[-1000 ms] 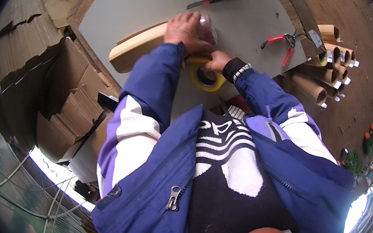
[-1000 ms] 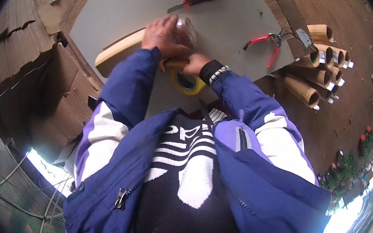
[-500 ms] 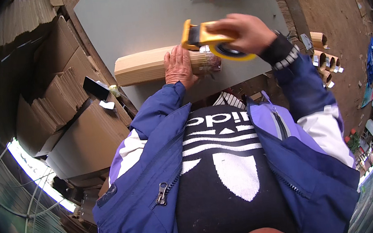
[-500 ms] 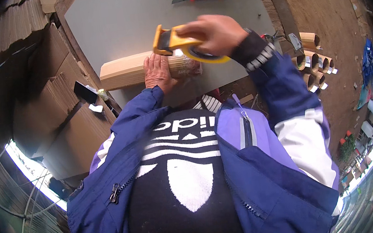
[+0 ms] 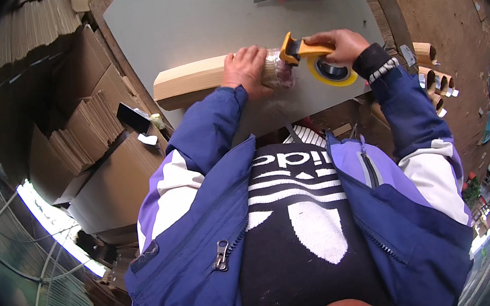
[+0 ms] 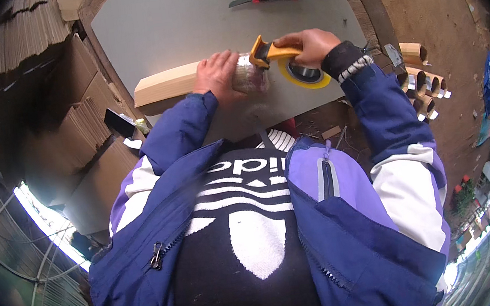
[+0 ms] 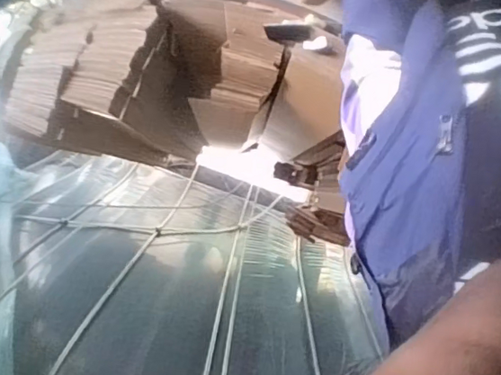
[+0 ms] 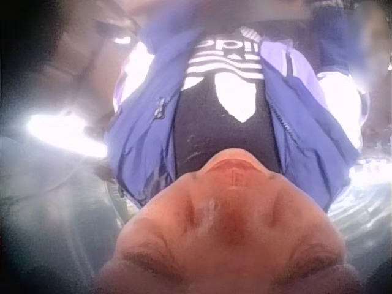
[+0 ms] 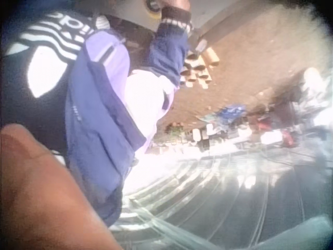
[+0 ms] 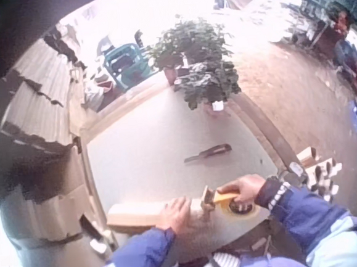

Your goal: The person rolls flat cardboard sheets into cylindrical tubes and secures them with clear packing tape. They repeatedly wrap tape around each tube, cut the tape, and place the finished tubes aside. The person also uses a utility knife to trim excess tape from the tube ends.

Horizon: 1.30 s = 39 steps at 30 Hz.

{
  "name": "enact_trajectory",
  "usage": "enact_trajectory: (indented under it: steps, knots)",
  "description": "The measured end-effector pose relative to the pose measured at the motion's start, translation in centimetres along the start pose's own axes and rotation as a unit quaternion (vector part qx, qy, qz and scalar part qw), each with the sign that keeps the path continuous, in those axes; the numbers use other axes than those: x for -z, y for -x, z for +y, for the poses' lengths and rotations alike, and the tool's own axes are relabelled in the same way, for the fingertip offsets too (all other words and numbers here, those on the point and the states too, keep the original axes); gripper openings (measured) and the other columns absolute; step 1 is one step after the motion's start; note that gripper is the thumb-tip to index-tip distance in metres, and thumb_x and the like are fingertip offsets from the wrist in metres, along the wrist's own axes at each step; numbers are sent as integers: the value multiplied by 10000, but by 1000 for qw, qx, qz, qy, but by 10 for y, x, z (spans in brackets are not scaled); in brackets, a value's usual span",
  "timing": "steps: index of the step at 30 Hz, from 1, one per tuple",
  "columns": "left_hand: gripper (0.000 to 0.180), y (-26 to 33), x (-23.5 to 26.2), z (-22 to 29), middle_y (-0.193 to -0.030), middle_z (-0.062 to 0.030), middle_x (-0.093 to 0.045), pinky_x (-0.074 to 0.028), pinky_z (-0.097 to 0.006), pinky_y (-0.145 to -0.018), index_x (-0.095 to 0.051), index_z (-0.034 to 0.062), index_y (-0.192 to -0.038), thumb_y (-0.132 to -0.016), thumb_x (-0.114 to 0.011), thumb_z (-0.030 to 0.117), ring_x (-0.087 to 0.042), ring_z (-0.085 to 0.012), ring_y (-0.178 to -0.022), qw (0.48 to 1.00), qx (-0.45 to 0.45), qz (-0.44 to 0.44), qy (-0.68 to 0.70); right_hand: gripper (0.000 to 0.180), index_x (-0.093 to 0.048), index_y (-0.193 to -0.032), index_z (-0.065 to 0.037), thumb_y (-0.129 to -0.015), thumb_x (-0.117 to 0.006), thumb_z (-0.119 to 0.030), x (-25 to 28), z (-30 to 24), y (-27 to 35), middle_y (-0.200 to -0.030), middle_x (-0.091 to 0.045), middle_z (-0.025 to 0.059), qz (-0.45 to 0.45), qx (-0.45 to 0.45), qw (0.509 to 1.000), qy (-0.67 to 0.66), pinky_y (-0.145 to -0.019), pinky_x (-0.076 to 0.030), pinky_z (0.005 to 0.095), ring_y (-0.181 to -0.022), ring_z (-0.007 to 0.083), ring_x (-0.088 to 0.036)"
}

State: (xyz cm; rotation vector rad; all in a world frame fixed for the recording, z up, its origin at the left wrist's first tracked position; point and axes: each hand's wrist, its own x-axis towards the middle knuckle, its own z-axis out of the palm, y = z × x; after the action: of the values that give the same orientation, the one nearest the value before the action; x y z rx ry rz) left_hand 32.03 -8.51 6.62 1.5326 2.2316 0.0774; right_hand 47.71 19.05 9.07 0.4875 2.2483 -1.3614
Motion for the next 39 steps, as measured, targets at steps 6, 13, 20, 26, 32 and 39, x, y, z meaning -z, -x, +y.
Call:
enact_trajectory:
  steps: [6, 13, 20, 26, 32, 39]
  knots:
    - [984, -43, 21, -11, -1329, -129, -622, -448, -411, -1083, -577, 108, -1364, -582, -848, 639, -571, -297, -1277, 995, 34, -88, 17, 716, -479, -1486, -24, -809, -709, 1, -91, 69, 46, -1449, -558, 85, 78, -57, 893, -439, -1074, -458, 319, -1280, 184, -557]
    - [962, -51, 25, -18, -1249, -126, -668, -501, -398, -1025, -612, 104, -1335, -574, -829, 651, -622, -296, -1205, 994, 34, -93, 47, 704, -529, -1443, -13, -798, -788, -126, -169, 63, 170, -1455, -559, 111, 19, -106, 883, -456, -1139, -398, 352, -1322, 218, -535]
    - [922, -78, 24, -44, -1255, -104, -699, -508, -393, -1013, -635, 150, -1345, -597, -845, 647, -649, -295, -1180, 984, 29, -157, 81, 712, -567, -1391, 10, -756, -814, -195, -202, -3, -24, -1283, -663, 118, -146, -49, 924, -350, -1005, -491, 356, -1161, 200, -613]
    - [928, -90, 25, -63, -1292, -102, -687, -503, -387, -1029, -612, 156, -1391, -644, -800, 674, -644, -290, -1203, 980, 19, -157, 120, 557, -663, -1294, -7, -769, -787, -143, -196, -20, -49, -1145, -714, 114, -41, -27, 951, -305, -913, -536, 360, -996, 207, -669]
    - [836, -91, 32, -62, -1342, -108, -656, -484, -386, -1054, -604, 148, -1391, -704, -795, 585, -622, -286, -1233, 983, 8, -160, 84, 519, -672, -1277, -9, -786, -784, -135, -201, -42, -63, -1055, -714, 78, -27, -21, 884, -467, -829, -532, 324, -900, 175, -648]
    - [897, -75, 10, -66, -1365, -135, -620, -453, -426, -1084, -581, 125, -1409, -723, -743, 680, -565, -307, -1297, 989, 8, -114, 92, 459, -689, -1252, -34, -823, -719, -196, -213, -86, -82, -1128, -733, 119, -109, -84, 949, -283, -889, -538, 363, -948, 211, -685]
